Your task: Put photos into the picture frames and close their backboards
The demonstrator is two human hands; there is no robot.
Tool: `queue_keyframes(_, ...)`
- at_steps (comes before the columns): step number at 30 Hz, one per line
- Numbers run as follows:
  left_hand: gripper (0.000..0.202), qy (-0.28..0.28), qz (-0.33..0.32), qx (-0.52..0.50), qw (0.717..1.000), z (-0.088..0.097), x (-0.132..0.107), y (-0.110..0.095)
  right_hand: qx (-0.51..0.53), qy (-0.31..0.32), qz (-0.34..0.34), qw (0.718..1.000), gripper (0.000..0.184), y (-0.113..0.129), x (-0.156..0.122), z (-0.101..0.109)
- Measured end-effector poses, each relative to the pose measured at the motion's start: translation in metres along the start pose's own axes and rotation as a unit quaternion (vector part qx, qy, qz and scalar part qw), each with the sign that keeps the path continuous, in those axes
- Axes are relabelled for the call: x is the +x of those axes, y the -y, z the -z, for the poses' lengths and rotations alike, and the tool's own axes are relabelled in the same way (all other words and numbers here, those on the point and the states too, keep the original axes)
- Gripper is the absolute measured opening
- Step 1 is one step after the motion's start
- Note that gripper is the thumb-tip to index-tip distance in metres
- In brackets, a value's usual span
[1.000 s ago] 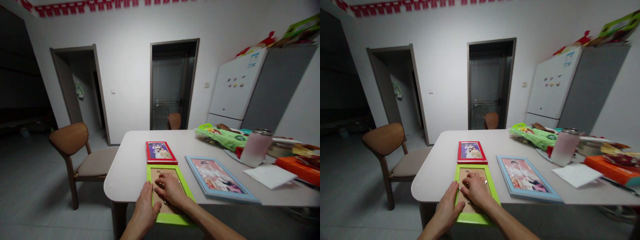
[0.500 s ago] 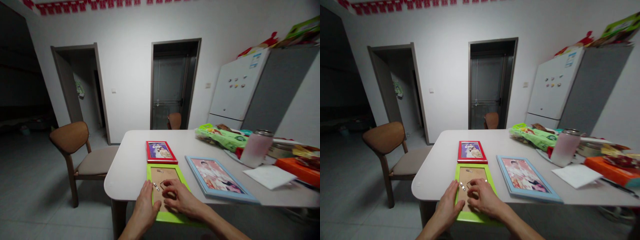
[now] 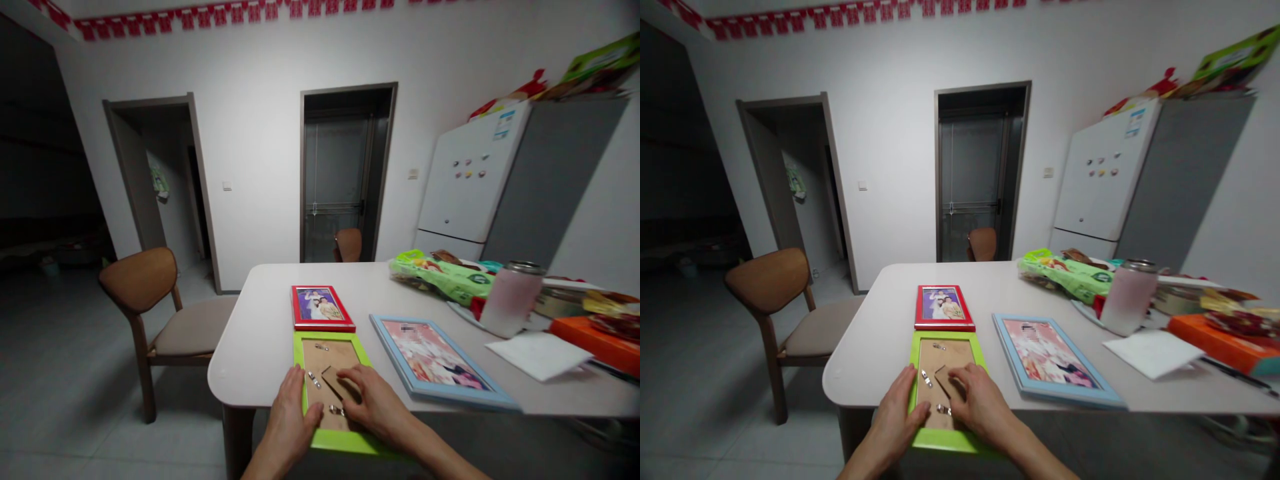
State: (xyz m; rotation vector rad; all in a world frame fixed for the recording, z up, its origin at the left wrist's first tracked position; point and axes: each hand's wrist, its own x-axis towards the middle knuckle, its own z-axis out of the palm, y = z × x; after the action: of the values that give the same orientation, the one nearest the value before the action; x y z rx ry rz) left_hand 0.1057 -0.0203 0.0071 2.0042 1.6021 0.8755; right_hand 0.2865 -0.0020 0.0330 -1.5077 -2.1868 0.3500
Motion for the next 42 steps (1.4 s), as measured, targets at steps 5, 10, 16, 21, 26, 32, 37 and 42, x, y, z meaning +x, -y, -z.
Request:
queue_keyframes(5, 0.06, 0.009, 0.022, -0.01, 1.0, 0.004, 0.002, -0.005, -0.008, -0.008, -0.01, 1.0, 0.037, 0.003, 0.006, 0.01)
queue_keyframes(10, 0.047, -0.055, 0.039, -0.185, 0.98, 0.008, 0.012, -0.014, -0.017, -0.021, -0.018, 0.999, 0.033, 0.021, 0.012, 0.026)
queue_keyframes(16, 0.029, -0.085, 0.088, -0.364, 0.923, 0.03, 0.02, 0.003, 0.056, -0.032, 0.037, 0.997, 0.033, 0.053, 0.015, 0.024)
queue_keyframes(21, 0.031, -0.108, 0.128, -0.367, 0.915, 0.069, 0.013, 0.041, 0.022, -0.038, -0.008, 0.999, 0.036, 0.017, 0.017, 0.018)
queue_keyframes(26, 0.027, -0.118, 0.157, -0.321, 0.926, 0.084, 0.008, 0.071, -0.099, -0.032, -0.11, 0.989, 0.041, -0.034, 0.012, 0.011)
queue_keyframes(32, 0.037, -0.164, 0.169, -0.192, 0.953, 0.076, 0.011, 0.078, -0.118, -0.013, -0.133, 0.984, 0.047, -0.048, 0.012, 0.003)
queue_keyframes(37, 0.041, -0.2, 0.159, -0.051, 0.965, 0.075, 0.007, 0.08, -0.102, -0.032, -0.141, 0.984, 0.048, -0.048, 0.016, 0.004)
queue_keyframes(42, 0.039, -0.212, 0.076, 0.122, 0.967, 0.067, 0.005, 0.067, 0.068, -0.07, -0.208, 0.973, 0.055, -0.044, 0.014, 0.014)
